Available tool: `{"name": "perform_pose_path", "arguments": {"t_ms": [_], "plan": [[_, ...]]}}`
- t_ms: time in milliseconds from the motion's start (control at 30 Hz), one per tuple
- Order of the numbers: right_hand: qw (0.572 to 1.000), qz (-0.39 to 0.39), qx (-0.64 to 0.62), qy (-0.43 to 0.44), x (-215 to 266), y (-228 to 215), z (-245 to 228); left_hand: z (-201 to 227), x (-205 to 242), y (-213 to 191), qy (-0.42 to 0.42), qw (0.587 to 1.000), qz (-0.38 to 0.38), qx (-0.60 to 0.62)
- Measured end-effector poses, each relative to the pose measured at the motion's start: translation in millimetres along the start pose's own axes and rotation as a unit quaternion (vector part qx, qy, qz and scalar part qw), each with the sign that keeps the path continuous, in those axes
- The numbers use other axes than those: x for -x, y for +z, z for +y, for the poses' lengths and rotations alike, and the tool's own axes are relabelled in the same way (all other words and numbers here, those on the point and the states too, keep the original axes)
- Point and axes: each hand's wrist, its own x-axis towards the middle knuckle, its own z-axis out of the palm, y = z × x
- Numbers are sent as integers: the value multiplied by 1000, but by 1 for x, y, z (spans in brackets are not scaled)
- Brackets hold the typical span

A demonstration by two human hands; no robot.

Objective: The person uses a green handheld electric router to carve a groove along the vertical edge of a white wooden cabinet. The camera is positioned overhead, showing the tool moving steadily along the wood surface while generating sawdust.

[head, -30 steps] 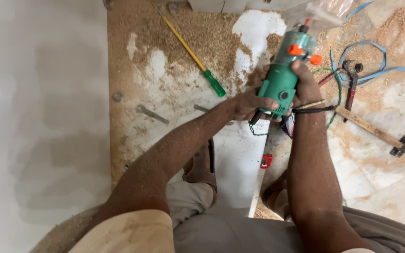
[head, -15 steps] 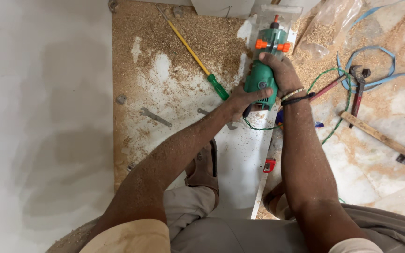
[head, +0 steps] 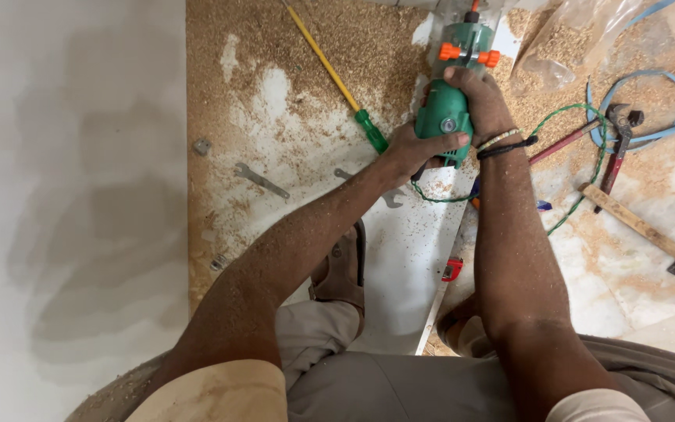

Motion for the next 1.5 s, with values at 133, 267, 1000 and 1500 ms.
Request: {"name": "perform_pose_path", "arguments": {"t_ms": [133, 267, 1000, 1500], "plan": [[1000, -20, -5, -3, -9, -8, 6, -4, -7, -4, -2, 1000, 10, -28], [1000, -7, -3, -4, -11, -9, 4, -8, -14, -4, 26, 999, 5, -34], [995, -25, 75, -54, -31, -22, 13, -8, -20, -5, 38, 999, 20, 13], [994, -44, 71, -69, -23, -13, 3, 6, -9, 0, 55, 998, 43, -3]]}}
